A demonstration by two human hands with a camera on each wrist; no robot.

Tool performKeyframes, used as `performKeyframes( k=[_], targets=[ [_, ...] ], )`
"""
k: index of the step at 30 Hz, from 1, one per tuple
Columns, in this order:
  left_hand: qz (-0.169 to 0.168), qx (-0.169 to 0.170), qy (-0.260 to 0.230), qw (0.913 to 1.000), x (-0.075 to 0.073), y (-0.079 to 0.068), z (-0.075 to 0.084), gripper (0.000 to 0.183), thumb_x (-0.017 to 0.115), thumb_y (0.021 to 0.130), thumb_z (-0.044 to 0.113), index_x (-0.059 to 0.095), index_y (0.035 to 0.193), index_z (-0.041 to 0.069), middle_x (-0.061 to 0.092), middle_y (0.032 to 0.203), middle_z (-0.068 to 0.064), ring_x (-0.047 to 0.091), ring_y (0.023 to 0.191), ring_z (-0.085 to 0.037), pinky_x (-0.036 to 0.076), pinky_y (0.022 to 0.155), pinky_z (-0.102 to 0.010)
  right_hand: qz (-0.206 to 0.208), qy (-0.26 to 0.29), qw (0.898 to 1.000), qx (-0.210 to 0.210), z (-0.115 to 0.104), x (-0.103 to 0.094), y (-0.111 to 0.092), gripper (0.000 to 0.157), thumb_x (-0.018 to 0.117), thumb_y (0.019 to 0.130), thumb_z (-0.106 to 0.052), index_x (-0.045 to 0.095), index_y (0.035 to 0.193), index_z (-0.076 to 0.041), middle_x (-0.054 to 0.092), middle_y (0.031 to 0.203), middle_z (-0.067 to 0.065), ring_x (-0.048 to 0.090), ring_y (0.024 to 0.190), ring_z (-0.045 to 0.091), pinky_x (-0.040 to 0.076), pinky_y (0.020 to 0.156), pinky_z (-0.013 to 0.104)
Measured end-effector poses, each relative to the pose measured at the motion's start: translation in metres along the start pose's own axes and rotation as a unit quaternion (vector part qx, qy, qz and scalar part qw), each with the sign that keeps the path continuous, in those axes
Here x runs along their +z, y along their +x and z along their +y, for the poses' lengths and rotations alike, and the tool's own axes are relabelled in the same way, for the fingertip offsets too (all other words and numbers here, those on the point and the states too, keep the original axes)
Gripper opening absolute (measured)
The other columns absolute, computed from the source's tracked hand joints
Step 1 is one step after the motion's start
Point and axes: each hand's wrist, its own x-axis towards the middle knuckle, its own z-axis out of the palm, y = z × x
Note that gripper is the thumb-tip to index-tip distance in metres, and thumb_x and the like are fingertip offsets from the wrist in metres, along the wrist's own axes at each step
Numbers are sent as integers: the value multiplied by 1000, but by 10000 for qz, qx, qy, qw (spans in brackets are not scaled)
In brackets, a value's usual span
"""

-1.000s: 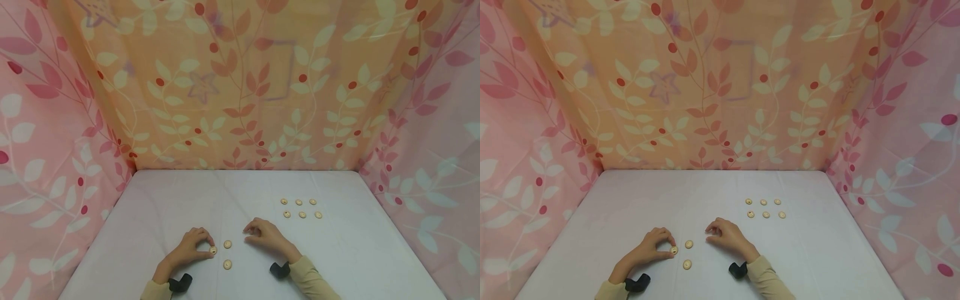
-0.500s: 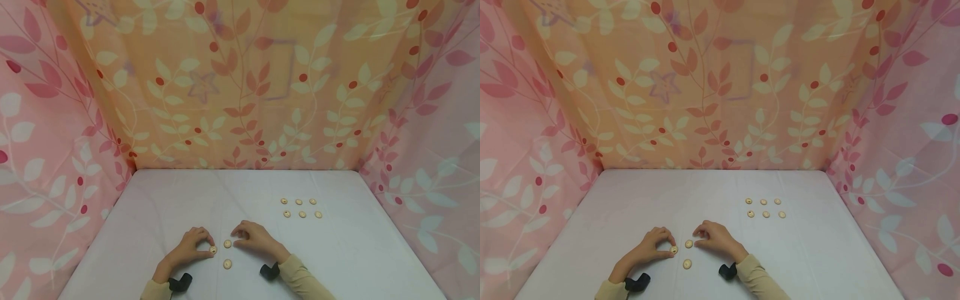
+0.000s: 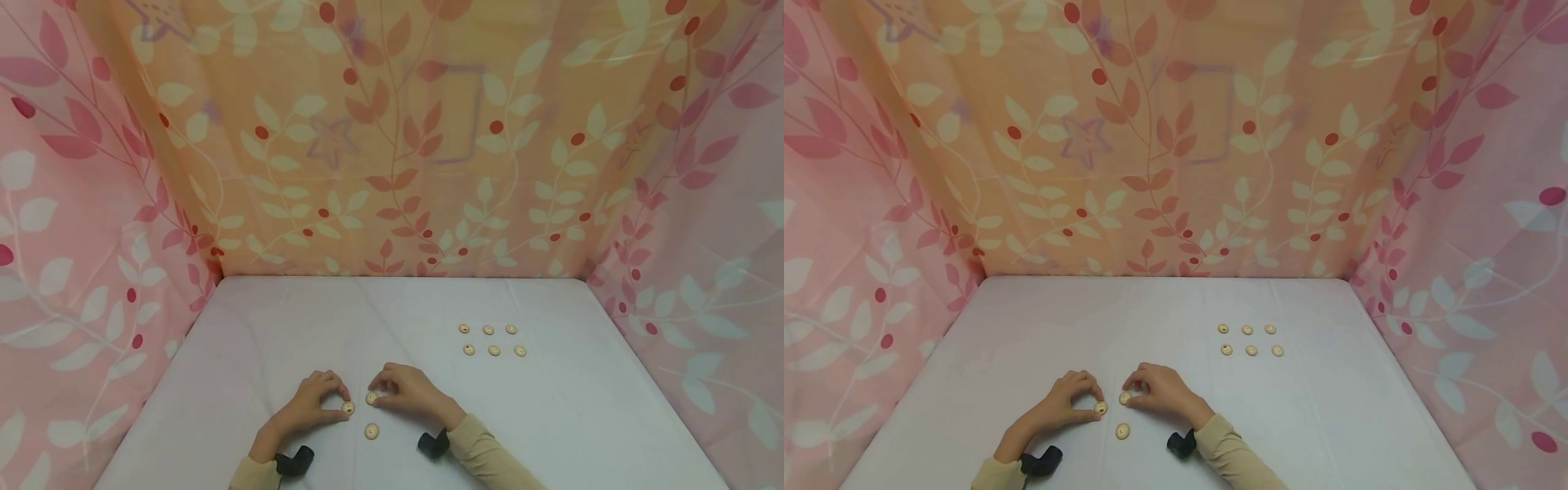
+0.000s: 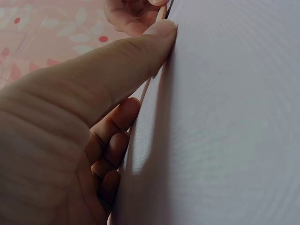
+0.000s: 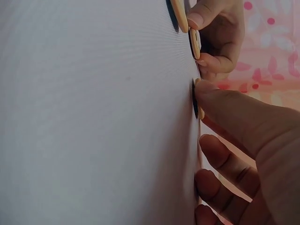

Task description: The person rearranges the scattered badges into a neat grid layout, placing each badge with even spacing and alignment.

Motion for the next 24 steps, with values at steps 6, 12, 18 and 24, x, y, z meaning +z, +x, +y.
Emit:
performKeyframes(
  k=[6,12,18,24],
  targets=[
    [-37,-36,-13,10000,-1,0,1,28,75,70,48,60,89,34,53,97,22,43,95,-7,31,81,-38,-54,-221,9997,-76,1,2,1,24,72,77,-41,69,97,-28,52,79,-15,40,63,-4,34,57,13],
    [-14,-9,12,10000,-1,0,2,28,75,70,47,60,89,34,53,97,21,43,95,-7,31,81,-38,-75,-391,9991,-164,0,2,1,23,72,77,-41,69,97,-28,51,79,-15,37,61,-3,32,55,13],
    [170,219,112,9996,1,0,0,27,75,70,47,61,89,32,55,96,19,43,93,-7,31,78,-36,-67,-418,9990,-147,0,2,1,22,71,78,-41,68,96,-28,51,79,-14,38,61,-3,32,56,13],
    [166,171,83,9997,1,-1,0,27,75,70,47,61,88,33,54,97,20,43,93,-6,31,79,-36,-46,-331,9993,-169,1,3,2,20,71,79,-40,67,94,-27,53,79,-13,38,61,-3,32,56,13]
  ],
)
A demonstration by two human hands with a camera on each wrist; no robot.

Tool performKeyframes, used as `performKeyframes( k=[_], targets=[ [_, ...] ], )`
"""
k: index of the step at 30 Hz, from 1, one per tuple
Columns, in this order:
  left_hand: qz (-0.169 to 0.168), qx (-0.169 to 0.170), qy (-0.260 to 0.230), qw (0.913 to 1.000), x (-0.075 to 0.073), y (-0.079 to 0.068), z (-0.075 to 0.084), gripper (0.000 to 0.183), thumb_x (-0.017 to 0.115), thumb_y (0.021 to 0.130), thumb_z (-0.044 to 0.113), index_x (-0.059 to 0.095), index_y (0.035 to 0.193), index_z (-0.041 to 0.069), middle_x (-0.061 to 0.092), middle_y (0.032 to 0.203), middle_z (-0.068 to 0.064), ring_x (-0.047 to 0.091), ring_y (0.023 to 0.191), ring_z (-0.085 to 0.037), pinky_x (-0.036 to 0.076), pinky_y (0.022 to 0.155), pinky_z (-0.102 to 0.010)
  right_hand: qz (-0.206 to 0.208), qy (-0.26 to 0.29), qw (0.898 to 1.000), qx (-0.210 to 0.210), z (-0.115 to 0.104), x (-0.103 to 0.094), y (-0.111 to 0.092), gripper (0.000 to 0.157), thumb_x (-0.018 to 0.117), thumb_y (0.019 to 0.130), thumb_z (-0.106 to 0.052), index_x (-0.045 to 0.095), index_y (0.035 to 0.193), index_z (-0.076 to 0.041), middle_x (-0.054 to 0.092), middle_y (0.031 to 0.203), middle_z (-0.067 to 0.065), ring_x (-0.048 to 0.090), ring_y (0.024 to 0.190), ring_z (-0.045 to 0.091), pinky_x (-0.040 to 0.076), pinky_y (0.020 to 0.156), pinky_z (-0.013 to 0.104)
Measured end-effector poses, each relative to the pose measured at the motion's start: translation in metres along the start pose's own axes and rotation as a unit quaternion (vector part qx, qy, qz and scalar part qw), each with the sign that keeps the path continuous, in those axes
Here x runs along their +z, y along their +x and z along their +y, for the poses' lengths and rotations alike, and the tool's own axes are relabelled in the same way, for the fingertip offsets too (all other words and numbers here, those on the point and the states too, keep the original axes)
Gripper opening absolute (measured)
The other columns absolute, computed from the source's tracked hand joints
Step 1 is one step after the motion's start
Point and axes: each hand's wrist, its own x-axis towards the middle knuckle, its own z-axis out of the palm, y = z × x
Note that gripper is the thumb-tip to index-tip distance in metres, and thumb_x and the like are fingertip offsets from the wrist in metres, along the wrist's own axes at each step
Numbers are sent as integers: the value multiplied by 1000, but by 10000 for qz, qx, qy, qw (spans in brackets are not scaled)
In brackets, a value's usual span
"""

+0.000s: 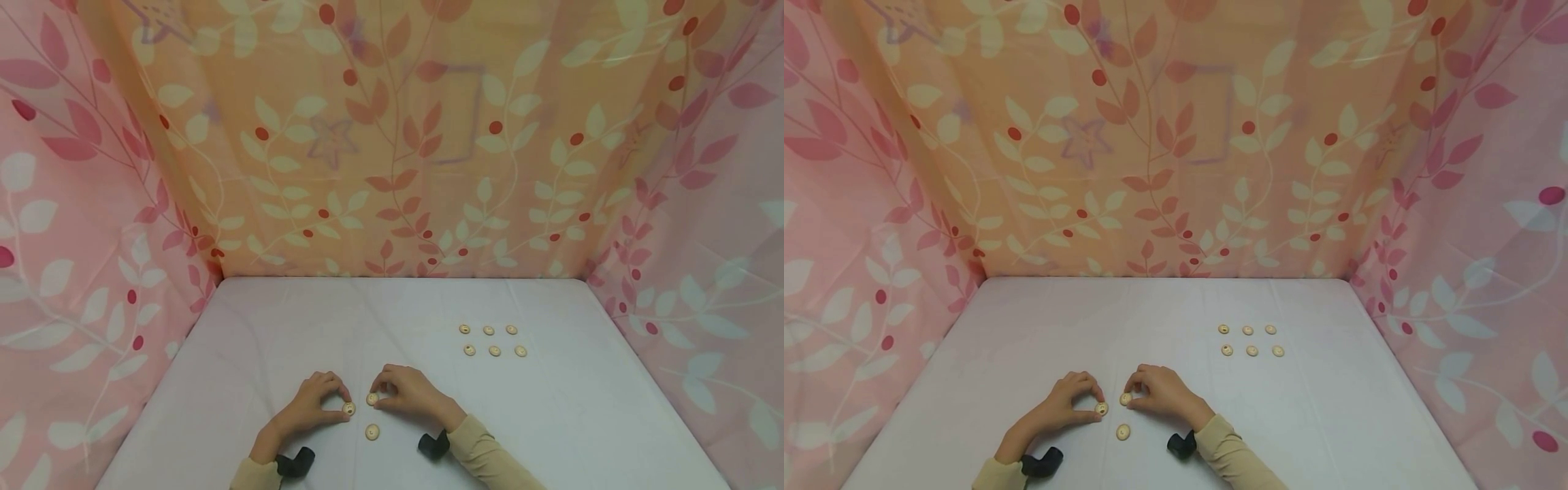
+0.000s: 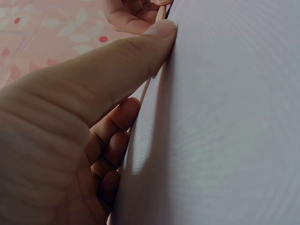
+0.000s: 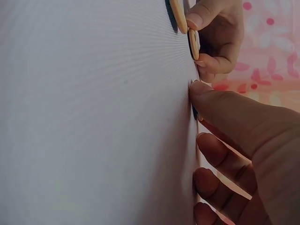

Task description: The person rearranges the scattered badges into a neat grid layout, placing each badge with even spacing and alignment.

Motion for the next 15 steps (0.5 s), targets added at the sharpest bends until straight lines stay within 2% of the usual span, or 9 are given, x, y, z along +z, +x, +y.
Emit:
performKeyframes(
  k=[7,15],
  targets=[
    [46,37,2,10000,0,0,1,27,75,71,46,61,89,32,55,97,18,43,93,-7,31,78,-36,66,66,9999,-74,1,0,-1,19,71,79,-37,67,93,-25,54,79,-12,38,61,-3,32,55,13],
    [-141,-149,-91,9997,-2,0,3,27,75,70,46,61,89,33,54,97,19,43,94,-7,31,80,-37,39,180,9998,116,1,-2,-3,19,70,80,-37,66,94,-24,54,80,-13,40,62,-2,34,56,13]
  ],
)
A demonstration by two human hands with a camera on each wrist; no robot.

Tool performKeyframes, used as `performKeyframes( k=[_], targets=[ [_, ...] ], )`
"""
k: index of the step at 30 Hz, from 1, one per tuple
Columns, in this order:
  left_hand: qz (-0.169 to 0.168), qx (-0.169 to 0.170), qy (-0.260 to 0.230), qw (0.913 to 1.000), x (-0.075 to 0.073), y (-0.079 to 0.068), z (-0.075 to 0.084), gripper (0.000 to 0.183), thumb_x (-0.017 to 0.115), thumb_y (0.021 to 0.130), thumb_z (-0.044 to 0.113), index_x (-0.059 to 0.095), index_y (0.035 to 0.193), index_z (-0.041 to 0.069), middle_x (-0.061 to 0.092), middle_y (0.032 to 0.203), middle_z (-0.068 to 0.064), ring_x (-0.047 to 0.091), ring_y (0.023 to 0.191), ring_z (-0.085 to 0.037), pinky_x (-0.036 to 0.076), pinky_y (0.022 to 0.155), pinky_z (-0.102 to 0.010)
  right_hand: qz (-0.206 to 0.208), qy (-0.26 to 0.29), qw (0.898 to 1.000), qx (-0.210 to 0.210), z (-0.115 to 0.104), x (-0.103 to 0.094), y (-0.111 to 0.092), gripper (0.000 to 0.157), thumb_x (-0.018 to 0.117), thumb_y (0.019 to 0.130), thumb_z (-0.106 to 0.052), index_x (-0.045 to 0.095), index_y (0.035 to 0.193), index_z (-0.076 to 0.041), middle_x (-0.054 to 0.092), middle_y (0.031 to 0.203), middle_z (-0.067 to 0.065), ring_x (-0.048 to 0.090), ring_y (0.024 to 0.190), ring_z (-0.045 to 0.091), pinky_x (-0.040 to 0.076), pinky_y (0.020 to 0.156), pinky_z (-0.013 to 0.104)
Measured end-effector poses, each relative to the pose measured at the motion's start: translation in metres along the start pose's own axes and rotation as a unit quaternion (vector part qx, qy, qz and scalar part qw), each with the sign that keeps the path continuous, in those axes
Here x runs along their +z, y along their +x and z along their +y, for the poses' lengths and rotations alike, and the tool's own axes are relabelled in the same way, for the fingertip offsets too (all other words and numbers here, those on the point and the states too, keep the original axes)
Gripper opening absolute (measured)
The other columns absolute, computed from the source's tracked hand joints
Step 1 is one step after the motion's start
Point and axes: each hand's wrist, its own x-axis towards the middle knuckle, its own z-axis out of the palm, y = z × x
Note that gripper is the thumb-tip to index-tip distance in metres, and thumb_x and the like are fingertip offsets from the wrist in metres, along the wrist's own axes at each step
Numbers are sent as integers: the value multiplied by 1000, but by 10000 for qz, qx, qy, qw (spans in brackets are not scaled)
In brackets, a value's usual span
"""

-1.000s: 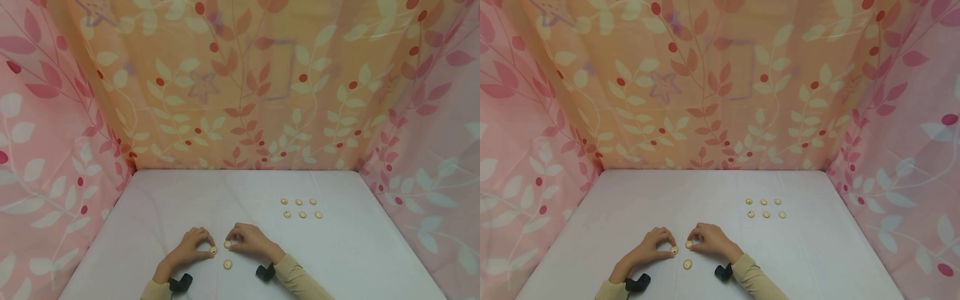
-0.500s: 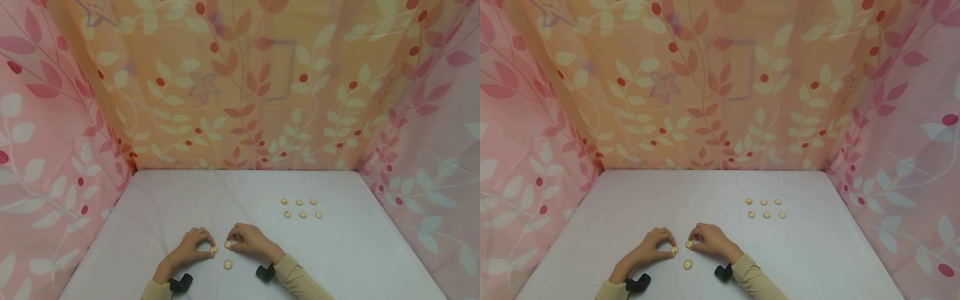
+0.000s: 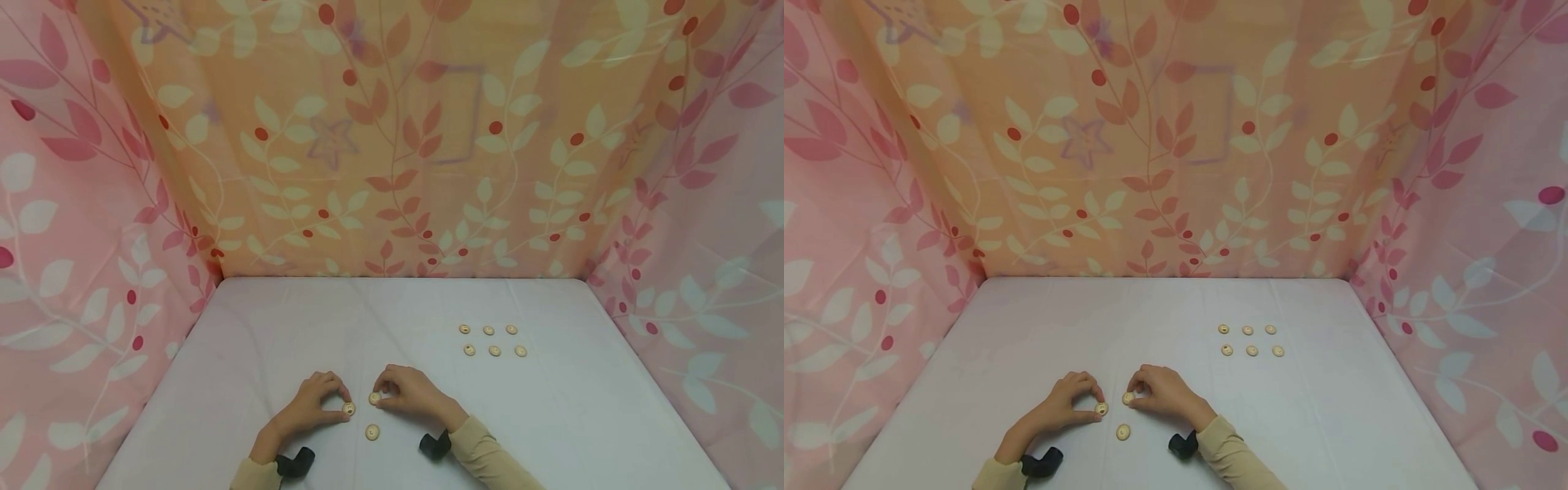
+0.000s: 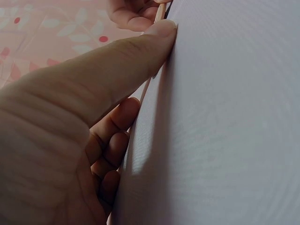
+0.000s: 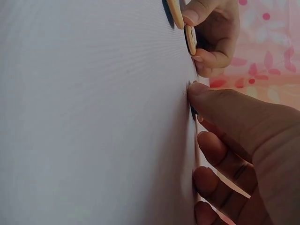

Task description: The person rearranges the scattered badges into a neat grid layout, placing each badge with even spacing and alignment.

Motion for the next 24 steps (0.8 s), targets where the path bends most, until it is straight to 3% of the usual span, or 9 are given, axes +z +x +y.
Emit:
performKeyframes(
  k=[24],
  targets=[
    [62,131,98,9998,0,0,-1,26,74,71,47,61,89,33,54,98,20,43,94,-7,31,79,-35,296,263,9977,554,24,-18,-25,19,71,79,-37,64,94,-28,57,85,-13,47,71,2,39,64,18]
  ],
)
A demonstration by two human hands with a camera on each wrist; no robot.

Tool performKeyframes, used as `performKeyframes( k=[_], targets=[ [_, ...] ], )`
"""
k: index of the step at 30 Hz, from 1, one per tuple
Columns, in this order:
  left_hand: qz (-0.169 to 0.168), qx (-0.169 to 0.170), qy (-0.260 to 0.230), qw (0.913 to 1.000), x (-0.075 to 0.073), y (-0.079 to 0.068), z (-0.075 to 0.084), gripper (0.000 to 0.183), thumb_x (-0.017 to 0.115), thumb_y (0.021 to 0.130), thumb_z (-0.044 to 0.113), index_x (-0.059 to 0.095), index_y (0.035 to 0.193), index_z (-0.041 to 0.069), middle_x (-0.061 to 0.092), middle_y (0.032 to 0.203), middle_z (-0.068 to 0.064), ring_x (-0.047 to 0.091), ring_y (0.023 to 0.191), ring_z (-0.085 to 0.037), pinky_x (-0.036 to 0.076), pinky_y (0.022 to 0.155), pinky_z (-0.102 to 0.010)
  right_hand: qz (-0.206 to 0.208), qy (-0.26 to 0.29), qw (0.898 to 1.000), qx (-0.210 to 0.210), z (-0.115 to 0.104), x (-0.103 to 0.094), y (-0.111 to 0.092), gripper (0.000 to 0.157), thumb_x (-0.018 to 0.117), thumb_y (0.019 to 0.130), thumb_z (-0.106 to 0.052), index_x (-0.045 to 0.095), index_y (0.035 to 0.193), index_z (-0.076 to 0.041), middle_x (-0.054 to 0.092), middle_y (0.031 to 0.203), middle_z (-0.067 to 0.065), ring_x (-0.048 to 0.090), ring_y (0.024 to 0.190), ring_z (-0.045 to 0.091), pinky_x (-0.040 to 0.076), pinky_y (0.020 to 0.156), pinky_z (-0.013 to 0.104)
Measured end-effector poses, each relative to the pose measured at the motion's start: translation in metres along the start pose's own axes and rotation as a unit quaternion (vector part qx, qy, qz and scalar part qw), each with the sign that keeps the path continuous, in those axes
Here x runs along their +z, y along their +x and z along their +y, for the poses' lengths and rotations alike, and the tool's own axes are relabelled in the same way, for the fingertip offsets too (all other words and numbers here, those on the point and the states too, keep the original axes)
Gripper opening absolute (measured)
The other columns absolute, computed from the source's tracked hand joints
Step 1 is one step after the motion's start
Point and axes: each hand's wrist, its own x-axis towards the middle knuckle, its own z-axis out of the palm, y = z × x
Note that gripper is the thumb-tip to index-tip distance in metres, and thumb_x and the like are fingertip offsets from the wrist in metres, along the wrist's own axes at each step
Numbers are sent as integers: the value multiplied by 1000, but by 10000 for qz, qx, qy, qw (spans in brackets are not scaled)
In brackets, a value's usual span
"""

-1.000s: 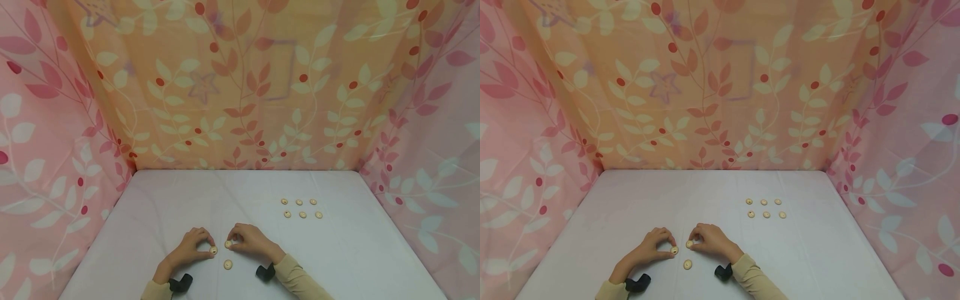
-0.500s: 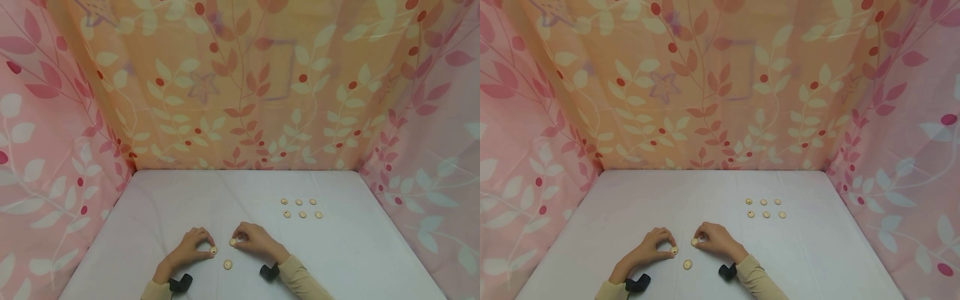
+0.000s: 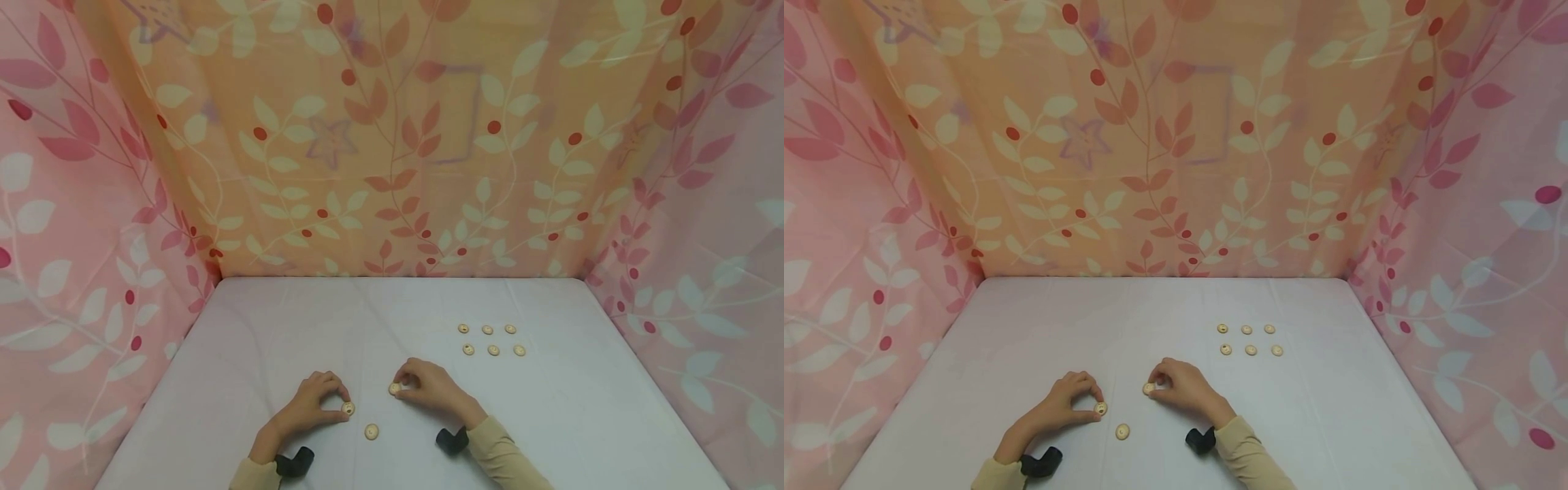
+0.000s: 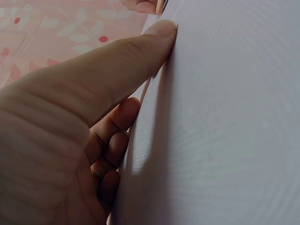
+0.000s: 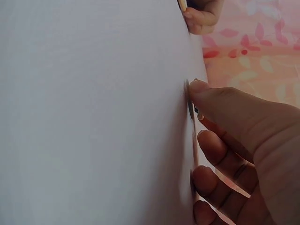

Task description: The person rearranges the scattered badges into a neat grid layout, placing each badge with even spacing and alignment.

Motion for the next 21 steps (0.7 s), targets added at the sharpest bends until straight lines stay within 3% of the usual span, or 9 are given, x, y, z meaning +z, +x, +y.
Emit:
performKeyframes(
  k=[8,21],
  targets=[
    [-118,-166,-68,9998,1,0,-2,26,74,70,48,59,89,37,51,98,24,42,96,-6,31,81,-36,93,186,9994,280,12,-9,-10,17,71,80,-36,63,94,-29,56,84,-13,46,69,3,39,62,20],
    [-183,-219,-128,9995,-1,1,-1,27,74,70,48,60,89,34,52,98,22,42,97,-7,30,81,-37,336,108,9962,790,29,-26,-26,18,70,80,-41,63,92,-31,54,82,-13,46,67,4,39,60,20]
  ],
)
